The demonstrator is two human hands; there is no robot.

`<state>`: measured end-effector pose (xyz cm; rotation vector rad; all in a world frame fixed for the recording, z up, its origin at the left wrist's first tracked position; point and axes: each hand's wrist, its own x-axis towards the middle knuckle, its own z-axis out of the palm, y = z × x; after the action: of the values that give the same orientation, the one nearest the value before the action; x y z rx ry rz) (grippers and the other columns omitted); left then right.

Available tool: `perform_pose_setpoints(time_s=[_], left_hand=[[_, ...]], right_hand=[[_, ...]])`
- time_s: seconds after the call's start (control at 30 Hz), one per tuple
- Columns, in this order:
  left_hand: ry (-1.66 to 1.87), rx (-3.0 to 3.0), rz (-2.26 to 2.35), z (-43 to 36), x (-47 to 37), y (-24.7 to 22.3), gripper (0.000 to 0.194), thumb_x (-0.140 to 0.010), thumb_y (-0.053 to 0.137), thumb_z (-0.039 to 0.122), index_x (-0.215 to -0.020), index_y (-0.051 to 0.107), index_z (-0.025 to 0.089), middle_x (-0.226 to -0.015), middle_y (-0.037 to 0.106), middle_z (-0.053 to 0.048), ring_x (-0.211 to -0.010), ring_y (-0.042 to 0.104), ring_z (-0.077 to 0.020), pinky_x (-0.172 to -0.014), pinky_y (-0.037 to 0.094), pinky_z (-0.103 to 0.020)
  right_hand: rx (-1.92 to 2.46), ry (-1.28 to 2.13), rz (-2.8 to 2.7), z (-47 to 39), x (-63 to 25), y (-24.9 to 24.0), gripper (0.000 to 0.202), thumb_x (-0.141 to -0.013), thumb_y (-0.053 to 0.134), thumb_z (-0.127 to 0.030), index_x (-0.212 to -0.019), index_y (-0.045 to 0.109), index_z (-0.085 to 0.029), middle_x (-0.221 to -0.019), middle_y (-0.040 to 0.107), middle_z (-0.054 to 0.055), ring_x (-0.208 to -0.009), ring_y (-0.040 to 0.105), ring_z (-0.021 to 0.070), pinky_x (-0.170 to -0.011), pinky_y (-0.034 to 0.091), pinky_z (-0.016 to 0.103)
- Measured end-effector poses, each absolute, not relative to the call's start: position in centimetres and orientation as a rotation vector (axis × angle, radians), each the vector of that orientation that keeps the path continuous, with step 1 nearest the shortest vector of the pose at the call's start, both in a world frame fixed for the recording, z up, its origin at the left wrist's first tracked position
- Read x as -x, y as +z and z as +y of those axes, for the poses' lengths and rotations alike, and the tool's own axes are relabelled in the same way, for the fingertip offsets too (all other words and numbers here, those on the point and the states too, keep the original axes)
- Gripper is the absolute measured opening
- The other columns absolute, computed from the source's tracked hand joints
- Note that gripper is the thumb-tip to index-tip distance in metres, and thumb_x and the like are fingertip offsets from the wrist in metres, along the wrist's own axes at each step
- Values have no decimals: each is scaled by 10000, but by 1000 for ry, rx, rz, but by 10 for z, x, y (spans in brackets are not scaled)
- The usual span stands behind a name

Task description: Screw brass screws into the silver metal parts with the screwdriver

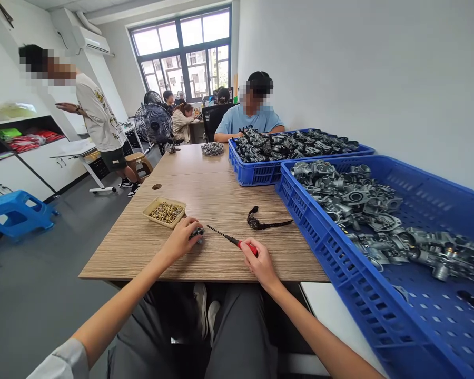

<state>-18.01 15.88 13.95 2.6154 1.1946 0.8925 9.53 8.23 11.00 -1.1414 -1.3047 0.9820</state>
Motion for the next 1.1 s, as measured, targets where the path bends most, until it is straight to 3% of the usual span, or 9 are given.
perform_pose_setpoints(time_s=[0.23, 0.47, 0.87, 1.1], left_hand=[[1267, -2280, 1373, 145, 171, 104, 457, -943, 629, 235, -1384, 509, 229, -1374, 583, -123, -1322, 541, -273, -1161, 429, -481], [1283, -2016, 1351, 149, 177, 91, 598, -909, 696, 367, -1437, 480, 187, -1355, 635, -137, -1238, 622, -259, -1094, 489, -430], [1281, -2042, 1196, 150, 182, 93, 436, -922, 642, 245, -1352, 584, 202, -1306, 670, -107, -1229, 627, -256, -1104, 484, -414], [1246, -2034, 1225, 149, 181, 93, 451, -923, 634, 233, -1369, 571, 208, -1298, 642, -115, -1219, 621, -262, -1106, 485, -423]], right_hand=[[1106, 1115, -1305, 80, -96, 115, 424, -900, 648, -634, -799, 500, -250, -450, 344, -116, -368, 272, 84, -382, 182, 248], [1129, 1138, -1341, 77, -94, 118, 377, -905, 672, -588, -852, 520, -247, -456, 360, -117, -377, 263, 84, -397, 195, 255], [1179, 1142, -1382, 79, -91, 111, 304, -939, 655, -535, -934, 545, -252, -453, 382, -112, -391, 284, 96, -408, 213, 255], [1187, 1141, -1393, 80, -92, 111, 299, -954, 653, -525, -928, 575, -238, -443, 402, -104, -384, 288, 86, -403, 206, 251]])
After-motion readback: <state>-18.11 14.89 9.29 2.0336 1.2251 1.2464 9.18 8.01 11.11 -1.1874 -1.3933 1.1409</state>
